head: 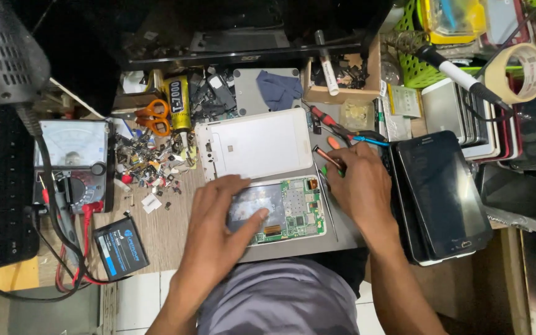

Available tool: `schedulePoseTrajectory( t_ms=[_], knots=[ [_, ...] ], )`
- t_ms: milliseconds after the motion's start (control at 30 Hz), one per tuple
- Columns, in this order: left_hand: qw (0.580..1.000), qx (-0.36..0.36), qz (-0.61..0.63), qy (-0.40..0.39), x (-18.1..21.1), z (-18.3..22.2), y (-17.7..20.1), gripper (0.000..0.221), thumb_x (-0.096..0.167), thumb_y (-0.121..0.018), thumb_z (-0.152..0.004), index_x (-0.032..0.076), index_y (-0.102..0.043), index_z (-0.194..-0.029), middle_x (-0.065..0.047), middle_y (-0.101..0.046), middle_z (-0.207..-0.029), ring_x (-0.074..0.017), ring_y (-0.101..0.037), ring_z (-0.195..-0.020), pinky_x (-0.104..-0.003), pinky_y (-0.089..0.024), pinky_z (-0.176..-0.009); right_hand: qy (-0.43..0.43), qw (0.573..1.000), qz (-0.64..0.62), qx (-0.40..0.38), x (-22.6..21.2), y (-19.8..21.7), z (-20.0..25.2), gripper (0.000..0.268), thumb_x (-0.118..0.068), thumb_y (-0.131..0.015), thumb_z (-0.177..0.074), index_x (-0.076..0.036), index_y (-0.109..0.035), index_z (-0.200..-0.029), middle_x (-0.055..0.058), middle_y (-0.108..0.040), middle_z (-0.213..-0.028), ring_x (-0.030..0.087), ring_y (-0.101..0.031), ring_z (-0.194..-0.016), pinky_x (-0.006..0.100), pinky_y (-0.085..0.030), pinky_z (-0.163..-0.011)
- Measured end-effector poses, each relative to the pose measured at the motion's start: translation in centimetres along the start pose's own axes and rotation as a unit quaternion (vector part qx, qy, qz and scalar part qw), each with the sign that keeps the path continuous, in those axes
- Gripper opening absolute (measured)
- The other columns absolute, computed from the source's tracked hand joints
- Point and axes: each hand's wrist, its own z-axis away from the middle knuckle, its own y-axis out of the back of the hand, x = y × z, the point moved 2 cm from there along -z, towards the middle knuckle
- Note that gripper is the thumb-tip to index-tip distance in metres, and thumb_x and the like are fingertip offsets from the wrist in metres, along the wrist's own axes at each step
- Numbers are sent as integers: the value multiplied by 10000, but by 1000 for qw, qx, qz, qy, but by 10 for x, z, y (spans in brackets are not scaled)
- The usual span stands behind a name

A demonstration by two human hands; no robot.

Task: Disassembling a white tablet and testing its internal components using a multimeter.

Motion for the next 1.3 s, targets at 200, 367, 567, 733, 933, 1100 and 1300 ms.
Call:
schedulePoseTrajectory(
  t_ms=[200, 367, 567, 733, 933, 1100, 1300],
  knots=[
    [981, -109, -84, -136, 7, 12, -25, 594, 394, -770, -911, 107, -553, -1384, -161, -495, -1437, -428, -414, -1305, -569, -370, -1035, 39, 997, -19, 64, 3, 3, -6, 140, -194, -738, -839, -119, -673, -938, 68, -717, -910, 368, -654, -902, 507, -475, -771],
    [970, -159, -98, -155, 6, 8, -35, 634, 387, -749, -932, 83, -514, -1437, -188, -458, -1497, -472, -328, -1443, -613, -338, -1061, -20, 987, -143, 66, -18, 56, 14, 170, -147, -633, -990, -57, -534, -1095, 75, -735, -1017, 252, -730, -926, 416, -509, -726],
    [960, -182, -124, -171, 2, 2, -41, 637, 371, -765, -922, 129, -519, -1458, -203, -398, -1546, -493, -282, -1472, -668, -327, -1068, 81, 911, -371, 160, -21, 60, 52, 442, 79, -567, -1059, -43, -293, -1383, 258, -711, -1086, 276, -737, -909, 328, -616, -821],
    [955, -193, -151, -165, -2, 0, -40, 730, 426, -799, -885, 119, -499, -1475, -221, -384, -1547, -465, -327, -1428, -629, -315, -1078, 91, 886, -419, 179, -10, 41, 75, 436, 46, -536, -1075, 55, -372, -1479, 282, -661, -1088, 340, -735, -986, 366, -657, -822],
    [959, -187, -135, -167, -2, -5, -39, 791, 414, -873, -825, 121, -502, -1459, -202, -400, -1534, -432, -389, -1356, -592, -361, -1059, 49, 887, -443, 122, -1, 29, 89, 444, 69, -558, -1024, 58, -417, -1445, 240, -675, -1059, 326, -757, -911, 394, -691, -807],
    [961, -169, -127, -180, -1, -8, -38, 715, 425, -844, -850, 101, -546, -1413, -208, -442, -1471, -425, -429, -1279, -577, -373, -1046, 85, 920, -362, 122, 9, 26, 91, 393, 78, -619, -995, 62, -515, -1374, 249, -716, -1066, 274, -770, -947, 313, -652, -855],
    [960, -168, -133, -182, 0, -10, -39, 707, 446, -829, -844, 103, -560, -1401, -210, -447, -1459, -422, -434, -1274, -563, -364, -1050, 99, 924, -354, 106, 9, 25, 90, 391, 67, -639, -991, 53, -522, -1363, 237, -735, -1089, 248, -777, -985, 266, -637, -852]
  ],
)
